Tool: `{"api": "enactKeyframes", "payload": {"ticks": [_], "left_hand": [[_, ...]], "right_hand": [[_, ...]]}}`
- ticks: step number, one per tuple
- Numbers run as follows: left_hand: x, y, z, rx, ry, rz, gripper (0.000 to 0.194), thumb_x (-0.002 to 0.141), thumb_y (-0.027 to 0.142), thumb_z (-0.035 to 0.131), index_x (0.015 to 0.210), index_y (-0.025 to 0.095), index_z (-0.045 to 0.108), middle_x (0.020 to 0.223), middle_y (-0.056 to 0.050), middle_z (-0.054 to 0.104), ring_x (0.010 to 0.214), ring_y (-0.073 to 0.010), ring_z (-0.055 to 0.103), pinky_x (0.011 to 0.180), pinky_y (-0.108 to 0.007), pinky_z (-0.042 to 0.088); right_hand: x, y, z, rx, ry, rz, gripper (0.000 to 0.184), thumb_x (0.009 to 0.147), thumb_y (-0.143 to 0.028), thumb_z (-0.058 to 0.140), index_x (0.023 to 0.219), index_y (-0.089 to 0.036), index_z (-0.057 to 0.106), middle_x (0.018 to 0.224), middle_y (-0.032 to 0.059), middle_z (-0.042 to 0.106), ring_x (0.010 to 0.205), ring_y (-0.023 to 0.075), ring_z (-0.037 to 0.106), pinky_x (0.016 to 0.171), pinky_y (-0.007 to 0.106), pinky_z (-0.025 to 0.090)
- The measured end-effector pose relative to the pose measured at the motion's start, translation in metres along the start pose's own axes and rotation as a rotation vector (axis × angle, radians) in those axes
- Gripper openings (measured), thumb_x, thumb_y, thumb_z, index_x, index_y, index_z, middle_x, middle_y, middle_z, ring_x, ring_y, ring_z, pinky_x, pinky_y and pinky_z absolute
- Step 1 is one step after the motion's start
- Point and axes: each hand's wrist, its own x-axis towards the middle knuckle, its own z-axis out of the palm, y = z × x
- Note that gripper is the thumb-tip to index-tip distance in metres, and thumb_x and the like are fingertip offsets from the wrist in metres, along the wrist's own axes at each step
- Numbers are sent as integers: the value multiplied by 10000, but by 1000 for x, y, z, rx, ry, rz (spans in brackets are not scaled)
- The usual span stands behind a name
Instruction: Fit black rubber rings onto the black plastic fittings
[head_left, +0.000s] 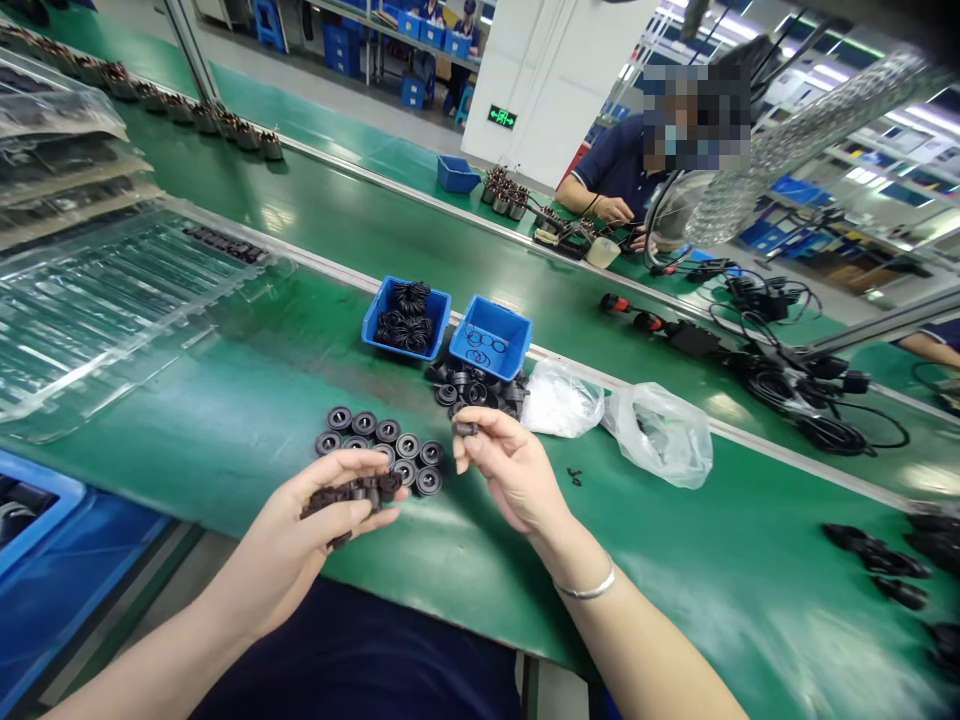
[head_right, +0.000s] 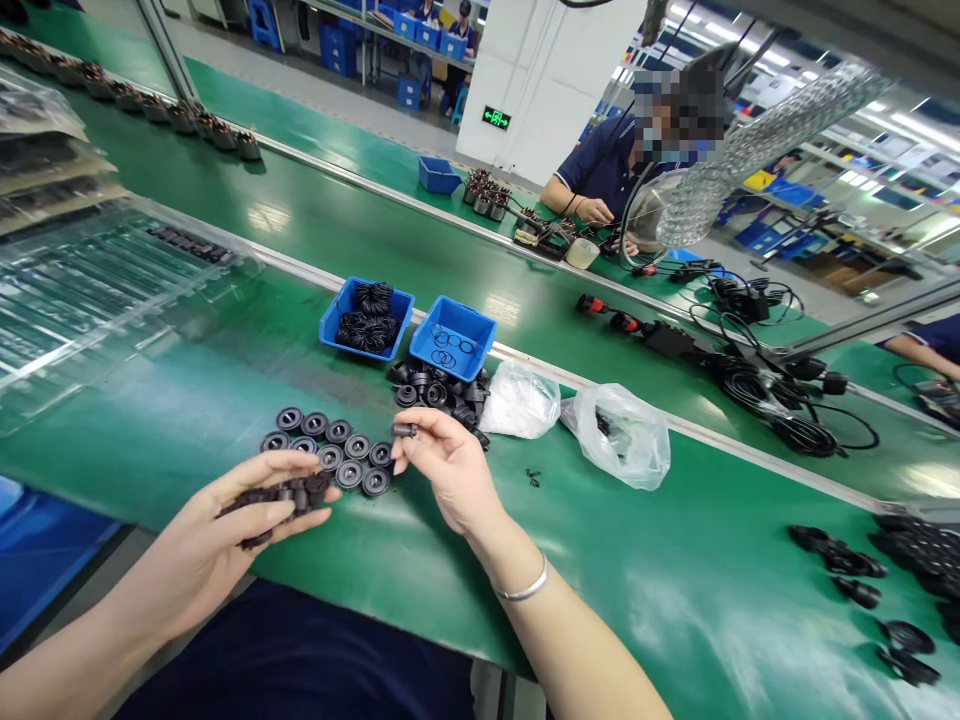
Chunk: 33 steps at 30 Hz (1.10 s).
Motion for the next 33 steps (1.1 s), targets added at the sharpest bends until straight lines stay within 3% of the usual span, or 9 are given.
{"api": "enactKeyframes", "payload": {"ticks": [4,8,11,19,26,33], "left_hand": [[-10,-7,-10,32,-73,-121,279,806,288,757,1077,224,733,1084,-83,729,1129,-335,677,984,-435,568],[-11,-17,-12,29,-117,-194,251,826,279,728,1068,216,728,1108,-98,736,1194,-330,642,1022,-437,535],[-9,-22,-14,6,-148,-229,256,816,273,736,1064,214,733,1120,-92,730,1202,-333,636,1020,-446,535],[-2,-27,-19,34,-191,-268,272,829,225,700,1099,200,722,1145,-73,713,1202,-308,630,1051,-443,516],[9,-25,-15,144,-206,-267,447,784,189,709,1225,226,648,1250,-77,666,1205,-311,621,1015,-469,527],[16,-23,-19,204,-244,-249,497,790,232,697,1279,231,604,1300,-87,639,1175,-305,638,1014,-470,514]], "right_hand": [[5,5,-6,-272,-25,-19,167,857,-262,694,1009,-195,679,900,29,636,664,107,558,596,252,507],[6,4,-1,-748,-139,-215,253,896,-183,596,1145,-214,626,967,43,631,785,147,586,726,301,530],[7,3,1,-925,-211,-260,322,910,-150,557,1226,-217,564,977,44,629,782,155,581,765,324,536],[10,2,2,-1073,-293,-290,328,947,-131,547,1267,-200,522,1077,76,641,1004,200,620,923,379,530],[16,-6,1,-1158,-346,-358,350,963,-125,521,1305,-197,500,1127,90,642,1053,220,613,948,415,526],[18,-14,-1,-1160,-365,-330,367,955,-105,534,1307,-200,499,1152,83,641,1076,214,607,969,411,519]]}}
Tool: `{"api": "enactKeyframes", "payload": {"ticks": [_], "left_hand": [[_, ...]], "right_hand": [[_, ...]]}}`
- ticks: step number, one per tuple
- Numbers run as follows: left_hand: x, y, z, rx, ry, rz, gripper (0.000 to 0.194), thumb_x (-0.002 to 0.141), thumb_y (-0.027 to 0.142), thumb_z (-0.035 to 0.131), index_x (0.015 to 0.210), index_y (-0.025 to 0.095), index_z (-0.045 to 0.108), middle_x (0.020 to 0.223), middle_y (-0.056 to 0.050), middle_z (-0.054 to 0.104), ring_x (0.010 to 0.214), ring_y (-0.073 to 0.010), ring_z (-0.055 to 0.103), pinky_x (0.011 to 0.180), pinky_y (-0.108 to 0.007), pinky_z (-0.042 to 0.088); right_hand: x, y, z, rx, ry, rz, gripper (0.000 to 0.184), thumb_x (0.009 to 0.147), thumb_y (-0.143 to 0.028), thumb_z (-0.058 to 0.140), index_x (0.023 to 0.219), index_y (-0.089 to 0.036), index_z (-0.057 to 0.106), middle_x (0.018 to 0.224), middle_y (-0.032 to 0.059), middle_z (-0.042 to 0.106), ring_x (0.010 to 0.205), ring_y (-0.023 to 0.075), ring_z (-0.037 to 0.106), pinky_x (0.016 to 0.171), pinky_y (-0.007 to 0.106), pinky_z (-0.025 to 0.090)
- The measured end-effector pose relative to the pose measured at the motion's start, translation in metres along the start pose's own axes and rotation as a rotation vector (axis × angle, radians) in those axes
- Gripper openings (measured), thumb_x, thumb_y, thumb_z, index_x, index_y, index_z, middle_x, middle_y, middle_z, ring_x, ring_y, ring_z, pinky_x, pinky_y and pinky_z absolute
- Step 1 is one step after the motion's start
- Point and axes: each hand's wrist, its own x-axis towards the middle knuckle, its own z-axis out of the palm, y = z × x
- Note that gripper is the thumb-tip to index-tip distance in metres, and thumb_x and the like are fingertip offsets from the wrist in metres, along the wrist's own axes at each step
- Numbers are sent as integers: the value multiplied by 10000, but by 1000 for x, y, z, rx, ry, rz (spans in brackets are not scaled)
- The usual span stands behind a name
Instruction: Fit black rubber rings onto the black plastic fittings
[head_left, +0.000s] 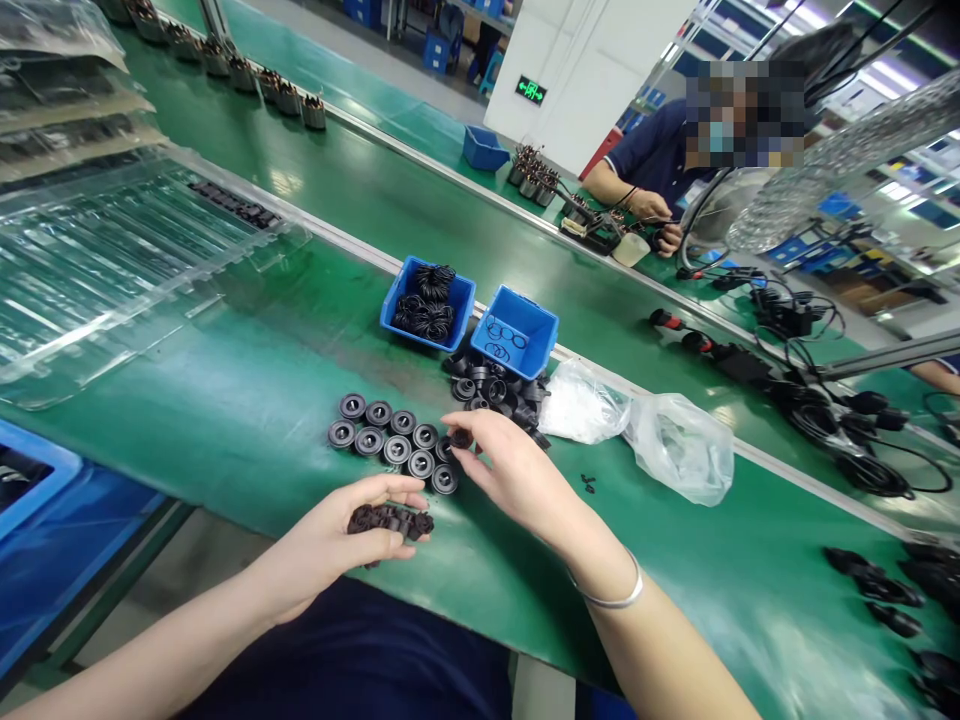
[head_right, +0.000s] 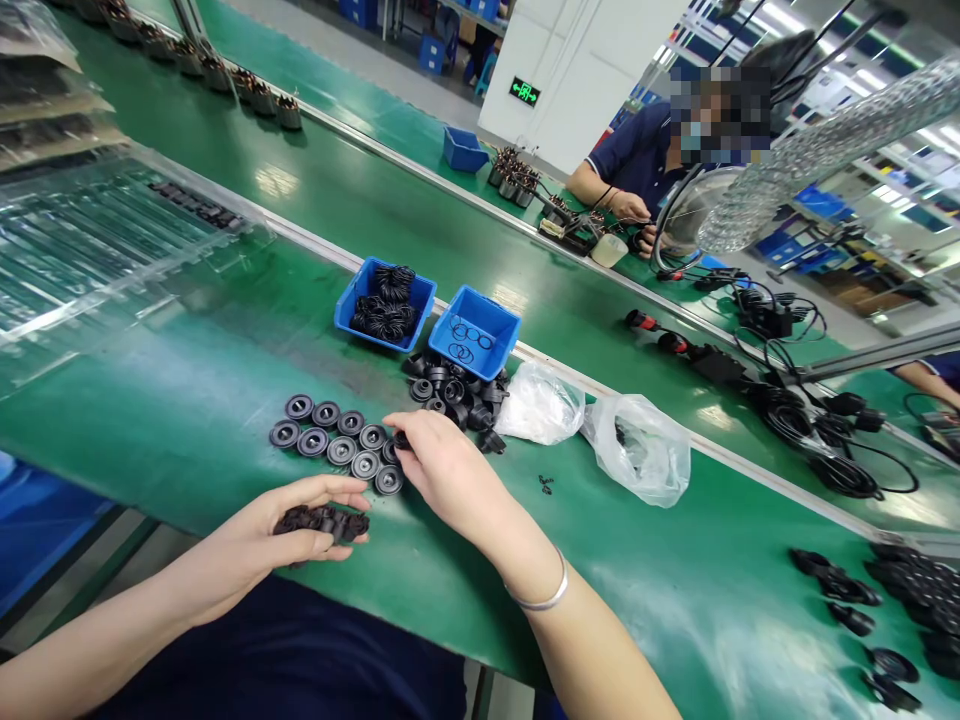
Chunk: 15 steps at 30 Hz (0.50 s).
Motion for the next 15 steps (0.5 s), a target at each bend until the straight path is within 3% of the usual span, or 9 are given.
{"api": "enactKeyframes", "payload": {"ticks": [3,7,11,15], "left_hand": [[0,-1,-2,29,-26,17,477,793,247,688,1264,229,614,1296,-83,642,1184,-302,626,992,-448,527],[3,-4,-2,237,-116,56,457,776,202,679,1231,230,646,1279,-67,662,1153,-283,633,993,-422,512],[11,-8,3,437,-197,116,602,765,138,659,1343,286,579,1292,-23,661,1166,-242,617,1038,-390,465],[16,-10,6,495,-173,145,666,776,148,649,1415,279,510,1292,-28,659,1167,-231,610,1052,-383,454]], "right_hand": [[0,0,3,-2,-43,-5,348,954,-98,529,1291,-180,512,1149,92,643,1081,218,604,971,408,515],[0,0,6,-2,-49,-2,345,960,-109,527,1298,-180,510,1159,100,644,1083,222,604,968,416,515],[1,1,5,-3,-59,-12,334,961,-108,523,1285,-189,518,1163,96,649,1081,220,612,956,411,524],[1,2,5,-35,-65,-7,333,954,-103,528,1278,-182,522,1150,98,649,1079,227,608,953,414,524]]}}
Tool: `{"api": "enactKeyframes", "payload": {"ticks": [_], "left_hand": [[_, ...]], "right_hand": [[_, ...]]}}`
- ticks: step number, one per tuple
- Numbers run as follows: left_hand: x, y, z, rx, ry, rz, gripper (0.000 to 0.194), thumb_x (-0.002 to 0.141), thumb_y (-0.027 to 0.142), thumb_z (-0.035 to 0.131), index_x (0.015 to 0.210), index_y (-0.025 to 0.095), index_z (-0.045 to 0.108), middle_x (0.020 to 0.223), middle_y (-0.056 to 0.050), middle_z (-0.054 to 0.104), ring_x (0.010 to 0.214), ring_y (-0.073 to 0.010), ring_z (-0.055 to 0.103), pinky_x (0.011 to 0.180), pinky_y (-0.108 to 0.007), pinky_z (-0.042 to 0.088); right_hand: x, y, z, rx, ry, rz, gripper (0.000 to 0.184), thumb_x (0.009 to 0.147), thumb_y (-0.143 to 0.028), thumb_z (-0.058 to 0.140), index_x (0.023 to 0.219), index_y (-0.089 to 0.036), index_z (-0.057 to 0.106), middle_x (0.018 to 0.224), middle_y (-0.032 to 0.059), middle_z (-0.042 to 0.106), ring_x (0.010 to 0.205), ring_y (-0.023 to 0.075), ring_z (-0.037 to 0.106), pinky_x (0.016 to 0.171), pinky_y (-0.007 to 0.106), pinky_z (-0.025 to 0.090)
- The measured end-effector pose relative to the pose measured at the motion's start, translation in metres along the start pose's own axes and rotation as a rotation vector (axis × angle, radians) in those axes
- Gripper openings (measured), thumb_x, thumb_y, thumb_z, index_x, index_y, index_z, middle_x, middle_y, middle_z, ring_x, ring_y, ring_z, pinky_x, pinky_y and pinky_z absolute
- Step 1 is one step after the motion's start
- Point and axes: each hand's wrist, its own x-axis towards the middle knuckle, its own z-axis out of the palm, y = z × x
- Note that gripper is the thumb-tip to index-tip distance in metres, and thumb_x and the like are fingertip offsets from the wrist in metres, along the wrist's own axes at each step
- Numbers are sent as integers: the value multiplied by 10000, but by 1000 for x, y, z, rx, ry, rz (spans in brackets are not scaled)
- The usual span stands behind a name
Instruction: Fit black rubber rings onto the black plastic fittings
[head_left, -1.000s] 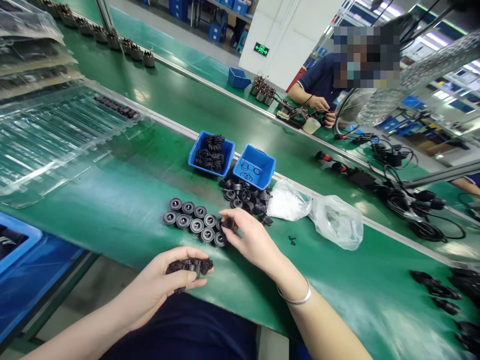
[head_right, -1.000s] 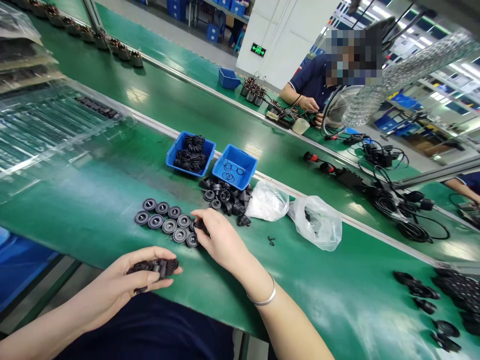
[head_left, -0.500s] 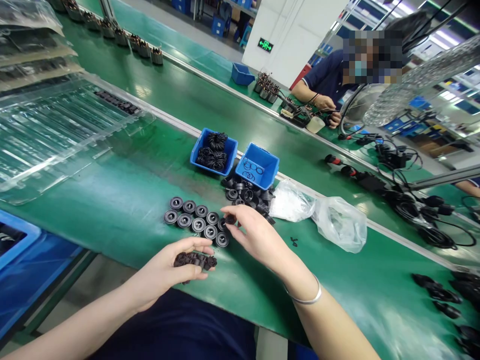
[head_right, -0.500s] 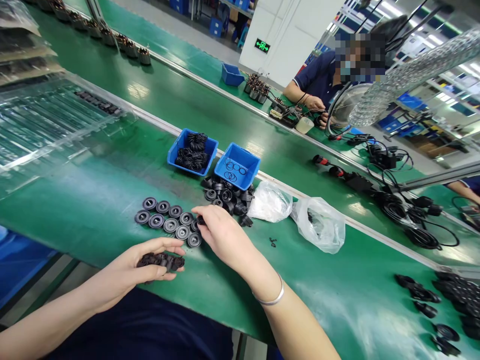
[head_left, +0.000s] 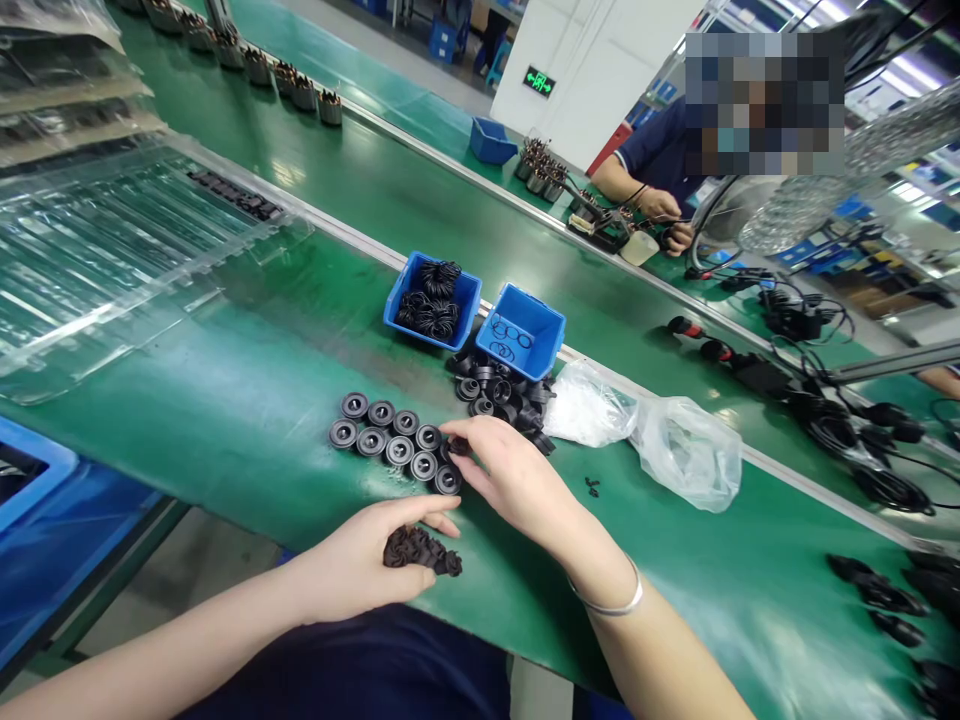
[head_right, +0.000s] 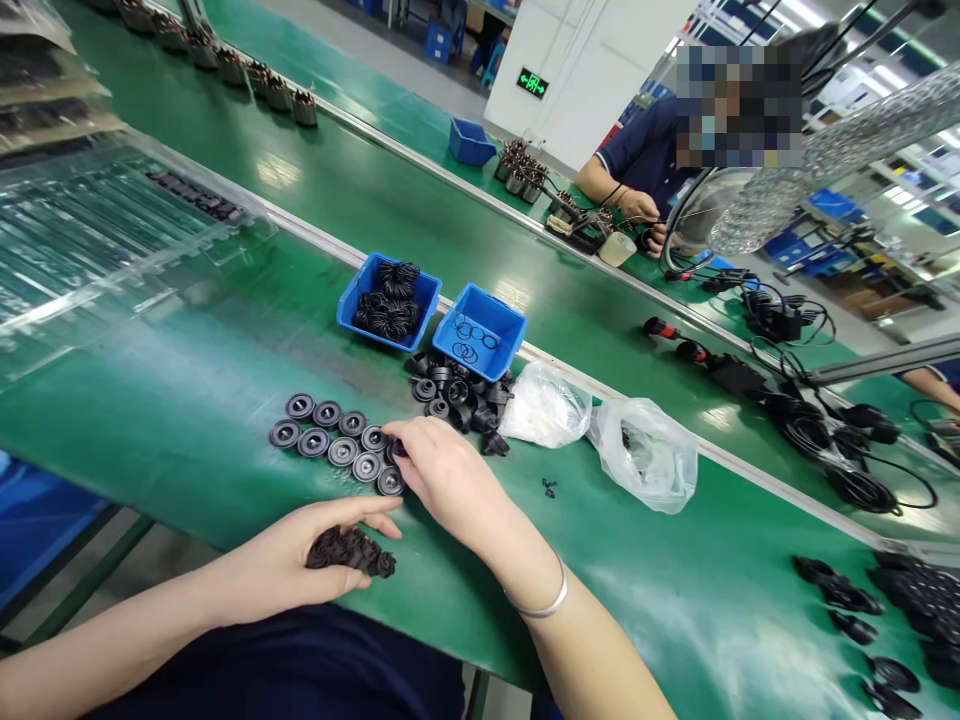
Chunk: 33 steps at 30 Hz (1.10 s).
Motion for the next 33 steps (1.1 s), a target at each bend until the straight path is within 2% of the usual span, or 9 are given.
{"api": "enactKeyframes", "payload": {"ticks": [9,14,15,18,20,24,27,31,33], "left_hand": [[-2,-4,-5,-66,23,14,647,796,158,625,1417,279,492,1274,-41,653,1032,-208,661,990,-382,508],[-8,2,-3,-134,34,-20,511,824,210,630,1326,249,540,1150,-44,645,989,-209,648,936,-372,528],[-9,4,-3,-171,35,-22,487,835,228,626,1314,246,539,1138,-45,631,988,-211,645,926,-370,532],[-13,13,-4,-226,40,9,456,848,245,621,1295,252,527,1161,-45,610,1075,-230,622,950,-367,513],[-14,17,-4,-212,58,42,443,842,223,616,1274,251,525,1170,-46,622,1137,-247,605,977,-368,487],[-13,18,-4,-155,137,43,464,798,191,623,1250,237,528,1117,-52,647,1087,-256,634,940,-365,489],[-13,17,-2,-129,186,20,428,780,193,649,1198,225,563,1065,-51,668,1034,-252,651,918,-367,496],[-15,15,0,-293,175,-20,347,812,209,659,1150,213,578,1056,-55,698,1024,-251,673,952,-401,505],[-16,12,1,-388,149,-50,288,846,224,645,1127,206,587,1089,-68,704,1093,-268,662,978,-417,501]], "right_hand": [[-3,0,-7,60,16,35,337,962,-194,575,1292,-185,503,1179,97,606,1079,212,596,949,379,524],[-15,-13,-21,145,255,104,218,953,-169,583,1168,-199,579,1059,63,612,822,144,594,804,317,537],[-19,-18,-22,221,250,120,212,943,-182,606,1153,-204,588,1017,50,609,793,136,592,773,302,539],[-28,-33,-16,478,4,99,338,887,-270,713,1196,-217,586,1020,43,608,800,135,607,731,274,553],[-32,-39,-5,532,-81,63,390,854,-329,755,1194,-218,600,1045,55,619,857,151,618,761,284,559],[-35,-42,13,512,31,61,268,856,-355,746,1061,-210,653,961,49,646,841,157,631,765,298,558],[-35,-40,12,550,59,54,198,861,-317,748,1008,-211,669,952,47,651,868,162,641,780,304,566],[-35,-31,6,707,250,220,109,926,-300,667,963,-203,634,1008,47,582,657,94,601,567,246,556],[-34,-24,4,656,310,269,78,954,-277,613,974,-202,613,1033,58,570,675,100,596,575,254,557]]}}
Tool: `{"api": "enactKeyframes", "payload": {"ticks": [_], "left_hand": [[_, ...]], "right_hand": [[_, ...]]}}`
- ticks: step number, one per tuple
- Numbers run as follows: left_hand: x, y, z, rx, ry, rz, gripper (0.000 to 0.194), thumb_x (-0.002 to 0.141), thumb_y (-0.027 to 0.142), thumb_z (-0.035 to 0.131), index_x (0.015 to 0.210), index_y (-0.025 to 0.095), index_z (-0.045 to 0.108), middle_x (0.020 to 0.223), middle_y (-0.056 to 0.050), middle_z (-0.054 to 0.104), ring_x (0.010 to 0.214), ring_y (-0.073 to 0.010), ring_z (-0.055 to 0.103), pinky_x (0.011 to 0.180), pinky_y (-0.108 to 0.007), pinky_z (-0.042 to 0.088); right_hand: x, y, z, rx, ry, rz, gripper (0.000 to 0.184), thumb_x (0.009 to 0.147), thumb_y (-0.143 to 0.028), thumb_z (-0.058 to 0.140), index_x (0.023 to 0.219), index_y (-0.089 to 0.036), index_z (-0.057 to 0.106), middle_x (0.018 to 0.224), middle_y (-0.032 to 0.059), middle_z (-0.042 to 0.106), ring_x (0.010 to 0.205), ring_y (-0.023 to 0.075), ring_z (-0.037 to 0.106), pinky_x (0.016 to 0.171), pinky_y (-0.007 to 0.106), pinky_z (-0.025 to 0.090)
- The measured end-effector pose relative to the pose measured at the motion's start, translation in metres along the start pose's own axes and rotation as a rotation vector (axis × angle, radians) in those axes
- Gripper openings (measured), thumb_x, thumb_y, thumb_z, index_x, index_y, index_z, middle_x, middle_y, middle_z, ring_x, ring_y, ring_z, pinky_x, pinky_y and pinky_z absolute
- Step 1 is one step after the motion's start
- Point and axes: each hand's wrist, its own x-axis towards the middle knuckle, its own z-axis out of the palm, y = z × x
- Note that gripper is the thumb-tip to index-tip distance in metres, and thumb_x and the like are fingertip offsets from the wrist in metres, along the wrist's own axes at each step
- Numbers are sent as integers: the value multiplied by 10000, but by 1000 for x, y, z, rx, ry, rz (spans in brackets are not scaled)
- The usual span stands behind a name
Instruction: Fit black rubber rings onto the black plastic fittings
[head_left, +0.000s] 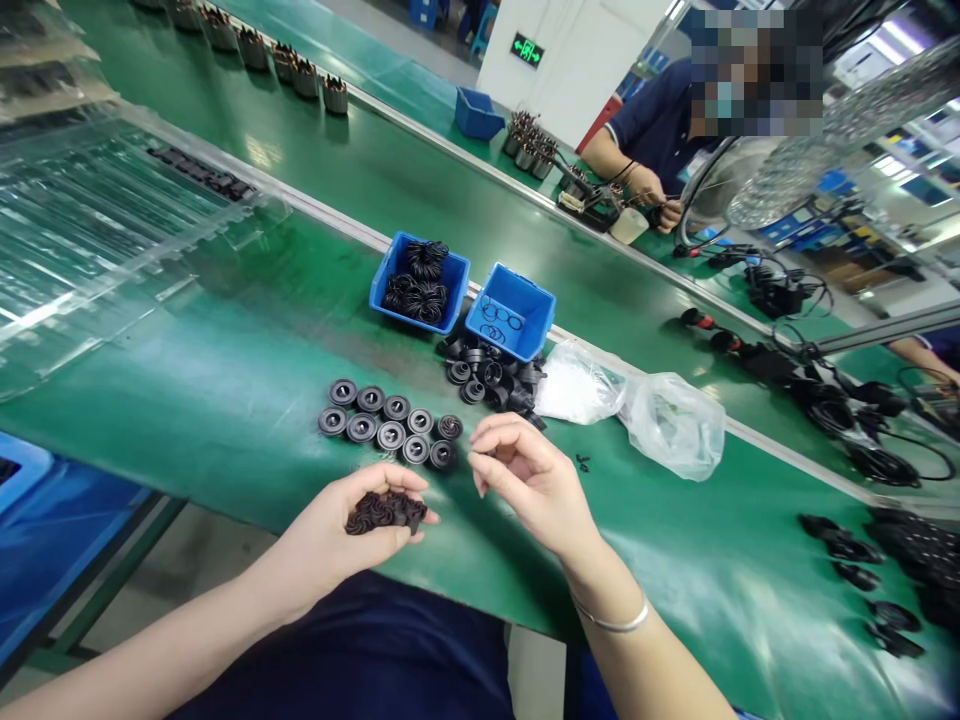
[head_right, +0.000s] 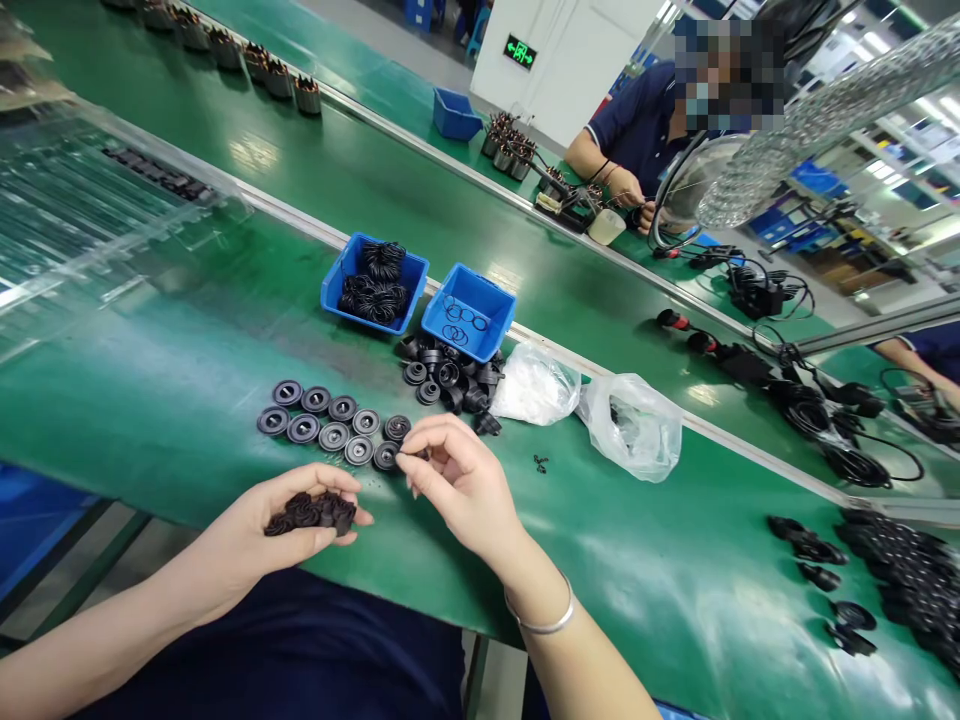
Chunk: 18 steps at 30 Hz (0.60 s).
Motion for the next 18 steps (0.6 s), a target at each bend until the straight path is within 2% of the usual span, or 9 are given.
{"api": "enactKeyframes", "payload": {"ticks": [2,6,13,18], "left_hand": [[-2,-4,-1,-49,-11,-39,244,875,230,624,1116,205,595,1126,-74,704,1156,-278,640,1006,-425,485],[-4,-13,-4,-65,-23,-87,237,916,240,565,1152,219,580,1169,-70,700,1165,-273,640,1044,-462,451],[-3,-11,-3,-85,-36,-42,231,870,217,569,1100,214,593,1120,-55,694,1154,-281,650,1038,-465,467],[-1,-10,-5,-73,-35,-40,255,831,220,599,1086,206,598,1103,-63,707,1132,-290,658,1021,-468,482]], "right_hand": [[3,4,-3,-170,-9,-40,77,957,-227,588,1029,-211,610,1031,66,594,802,142,610,698,297,567],[7,4,-2,-403,-147,-103,266,951,-147,551,1203,-233,555,1027,56,622,891,170,599,829,347,540],[12,2,4,-460,-239,-155,286,971,-139,517,1239,-237,531,1090,71,633,1016,202,617,910,390,544],[14,6,5,-506,-237,-185,301,959,-120,533,1240,-229,530,1131,78,641,1065,209,613,939,401,533]]}}
